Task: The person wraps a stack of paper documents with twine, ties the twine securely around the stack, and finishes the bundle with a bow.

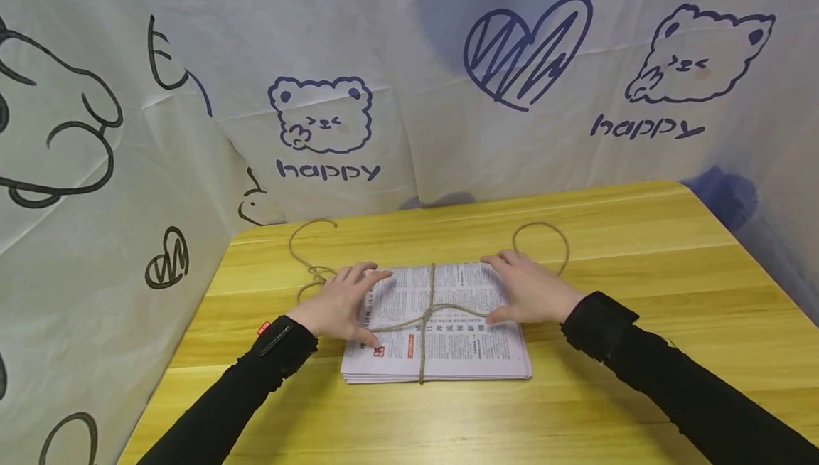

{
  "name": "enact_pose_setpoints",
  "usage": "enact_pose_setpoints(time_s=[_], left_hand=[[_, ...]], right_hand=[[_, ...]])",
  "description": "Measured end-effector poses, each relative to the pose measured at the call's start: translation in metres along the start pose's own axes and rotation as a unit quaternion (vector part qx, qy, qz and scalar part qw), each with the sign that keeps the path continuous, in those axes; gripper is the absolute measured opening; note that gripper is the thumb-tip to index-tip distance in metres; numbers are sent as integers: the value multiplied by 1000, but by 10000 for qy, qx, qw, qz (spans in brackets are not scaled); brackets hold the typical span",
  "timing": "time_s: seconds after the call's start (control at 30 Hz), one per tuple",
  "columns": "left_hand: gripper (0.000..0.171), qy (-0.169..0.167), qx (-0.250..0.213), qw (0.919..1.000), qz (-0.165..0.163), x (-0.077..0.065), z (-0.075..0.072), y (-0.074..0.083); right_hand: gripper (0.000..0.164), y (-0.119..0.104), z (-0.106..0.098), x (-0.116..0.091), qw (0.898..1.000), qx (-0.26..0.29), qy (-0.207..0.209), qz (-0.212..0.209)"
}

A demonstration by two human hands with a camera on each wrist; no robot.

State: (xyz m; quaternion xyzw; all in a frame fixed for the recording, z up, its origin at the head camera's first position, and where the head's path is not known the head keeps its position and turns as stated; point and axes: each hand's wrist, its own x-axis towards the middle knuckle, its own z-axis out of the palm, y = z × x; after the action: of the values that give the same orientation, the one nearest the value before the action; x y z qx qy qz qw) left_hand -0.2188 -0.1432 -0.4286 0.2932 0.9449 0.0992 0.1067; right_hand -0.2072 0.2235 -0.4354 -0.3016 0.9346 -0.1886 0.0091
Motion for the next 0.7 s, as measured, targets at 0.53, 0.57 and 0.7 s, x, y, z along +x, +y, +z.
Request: enact_pose_setpoints(time_s=[0.53, 0.57, 0.7], left_hand=[[119, -584, -799, 9845, -1448, 32, 2, -19], [116, -577, -879, 9834, -1478, 32, 3, -19], [107, -489, -1119, 9808, -1520, 29, 3, -20]], right_hand=[[122, 18, 16, 24, 9895, 686, -768, 1013], [120, 20, 16, 24, 9882, 841, -761, 1026], [103, 26, 17, 23, 9800, 1558, -713, 1009]])
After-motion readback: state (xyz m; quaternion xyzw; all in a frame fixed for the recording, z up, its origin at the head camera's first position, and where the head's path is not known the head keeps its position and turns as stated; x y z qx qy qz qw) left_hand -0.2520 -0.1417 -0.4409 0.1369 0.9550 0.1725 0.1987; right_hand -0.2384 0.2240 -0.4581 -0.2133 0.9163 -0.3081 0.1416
